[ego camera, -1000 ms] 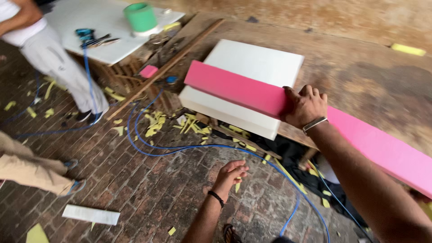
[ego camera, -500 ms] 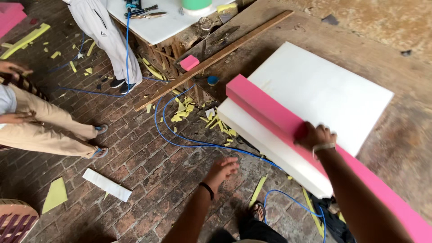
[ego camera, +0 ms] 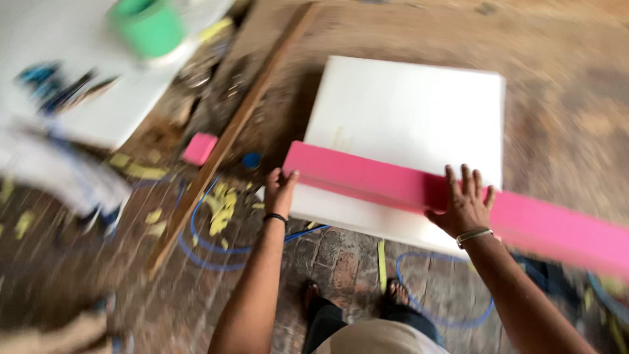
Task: The person aligns a pink foam strip along the edge of a white board, presses it down, and uses a mallet to secure it. They then measure the board with a tape measure and continue applying additional foam strips along the edges.
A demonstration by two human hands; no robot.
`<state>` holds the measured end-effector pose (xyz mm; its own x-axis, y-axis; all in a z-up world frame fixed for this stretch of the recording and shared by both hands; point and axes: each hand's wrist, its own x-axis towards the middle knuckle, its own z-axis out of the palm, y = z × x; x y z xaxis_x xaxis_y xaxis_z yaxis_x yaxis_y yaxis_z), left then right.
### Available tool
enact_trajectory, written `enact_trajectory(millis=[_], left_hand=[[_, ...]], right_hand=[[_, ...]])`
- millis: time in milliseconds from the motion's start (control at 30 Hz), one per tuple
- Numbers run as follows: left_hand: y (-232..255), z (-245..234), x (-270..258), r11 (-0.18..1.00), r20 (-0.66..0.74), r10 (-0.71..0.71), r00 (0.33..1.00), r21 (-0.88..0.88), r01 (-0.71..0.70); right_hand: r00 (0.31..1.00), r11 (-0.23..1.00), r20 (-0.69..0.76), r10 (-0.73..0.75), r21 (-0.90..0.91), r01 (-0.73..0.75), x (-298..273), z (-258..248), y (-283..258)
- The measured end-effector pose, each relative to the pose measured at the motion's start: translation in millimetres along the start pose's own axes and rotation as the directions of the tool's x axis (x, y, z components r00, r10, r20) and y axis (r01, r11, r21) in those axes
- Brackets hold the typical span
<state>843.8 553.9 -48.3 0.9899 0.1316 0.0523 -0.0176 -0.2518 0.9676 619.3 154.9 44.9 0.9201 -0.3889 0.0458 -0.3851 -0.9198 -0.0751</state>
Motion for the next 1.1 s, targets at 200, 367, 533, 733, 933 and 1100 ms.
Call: enact_trajectory(millis=[200,367,533,733,933,1100], left_hand=[[4,3,36,0.945,0.439,-0.197,0.876,-0.151,0.289],[12,-3,24,0.889,0.438,-0.303,0.846,-0.190,0.417],[28,-17,3,0.931,0.347,-0.322,0.881,-0.051,0.361],[38,-18,-14,0.951,0.302,-0.265,0.916,-0.074,0.299],[48,-20,-22,0.948,0.288,-0.304,0.908,-0.001,0.318],[55,-15,-22,0.932,0.266,-0.356,0.896,0.035,0.360]], right_hand=[[0.545,0.560,-0.284,0.789,0.697,-0.448,-113,58,79],[0.542,-0.279,0.417,0.730,0.905,-0.320,-117,79,152],[0.423,-0.560,0.573,0.702,0.811,-0.170,-87,66,162],[0.549,-0.527,0.563,0.617,0.814,-0.244,-78,44,146],[0.698,-0.517,0.505,0.507,0.827,-0.222,-75,39,139],[0.653,-0.510,0.519,0.552,0.830,-0.228,-70,56,152]])
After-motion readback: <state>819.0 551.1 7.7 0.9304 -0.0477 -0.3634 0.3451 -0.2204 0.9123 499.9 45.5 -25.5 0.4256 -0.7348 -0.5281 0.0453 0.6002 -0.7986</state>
